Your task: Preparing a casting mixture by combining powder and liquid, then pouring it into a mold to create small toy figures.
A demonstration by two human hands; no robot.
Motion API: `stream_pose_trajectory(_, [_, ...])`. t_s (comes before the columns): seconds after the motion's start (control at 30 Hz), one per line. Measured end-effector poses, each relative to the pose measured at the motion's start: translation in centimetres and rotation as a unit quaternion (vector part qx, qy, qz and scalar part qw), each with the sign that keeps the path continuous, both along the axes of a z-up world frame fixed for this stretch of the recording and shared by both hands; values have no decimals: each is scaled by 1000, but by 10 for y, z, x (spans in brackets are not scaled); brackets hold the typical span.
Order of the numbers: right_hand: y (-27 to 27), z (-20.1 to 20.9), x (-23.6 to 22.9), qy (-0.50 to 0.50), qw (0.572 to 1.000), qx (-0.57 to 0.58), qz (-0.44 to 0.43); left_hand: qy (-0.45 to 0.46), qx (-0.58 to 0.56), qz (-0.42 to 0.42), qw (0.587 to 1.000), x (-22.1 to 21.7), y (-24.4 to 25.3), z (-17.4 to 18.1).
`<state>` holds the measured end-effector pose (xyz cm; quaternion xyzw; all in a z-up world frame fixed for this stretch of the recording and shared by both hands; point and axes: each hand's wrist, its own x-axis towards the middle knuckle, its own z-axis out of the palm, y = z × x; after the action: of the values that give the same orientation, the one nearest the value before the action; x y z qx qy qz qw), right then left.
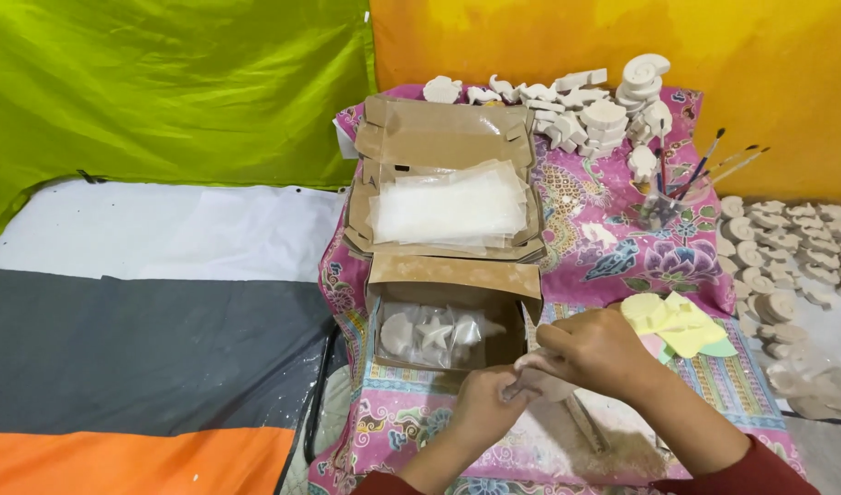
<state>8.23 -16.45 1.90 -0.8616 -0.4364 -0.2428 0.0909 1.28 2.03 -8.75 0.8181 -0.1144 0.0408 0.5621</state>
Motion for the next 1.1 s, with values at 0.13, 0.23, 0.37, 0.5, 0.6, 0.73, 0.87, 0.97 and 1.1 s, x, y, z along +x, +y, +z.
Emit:
stream_pose_trajectory(0.13, [2, 0, -8, -14, 1000, 16, 19, 16, 14, 39, 999, 0, 1, 19])
stream_pose_trajectory(0.23, [5, -8, -35, 3, 1000, 7, 29, -39, 13, 48, 998, -4, 8, 26])
stream_pose_trajectory(0.37, [-2, -39, -93, 42, 992, 8, 120, -170, 50, -14, 984, -24, 26, 7])
stream_pose_trajectory(0.5, [-32, -94, -140, 104, 987, 10, 122, -228, 131, -68, 962, -61, 50, 11])
stream_pose_trajectory(0.6, [-71, -200, -177, 400, 901, 24, -168, -220, 136, -122, 958, -81, 55, -9])
stream_pose_trajectory(0.73, [-60, -191, -176, 84, 996, 0, -17, -255, 190, -181, 931, -85, 55, -7])
stream_pose_trajectory(0.87, [-61, -205, -180, 106, 994, -8, 10, -284, 197, -189, 919, -86, 55, 8])
stream_pose_trajectory(0.97, [-76, -223, -179, 107, 994, -31, 12, -288, 218, -208, 909, -90, 52, 1])
stream_pose_trajectory(1.1, [-74, -197, -179, 151, 986, 64, -23, -325, 191, -190, 907, -93, 43, -7])
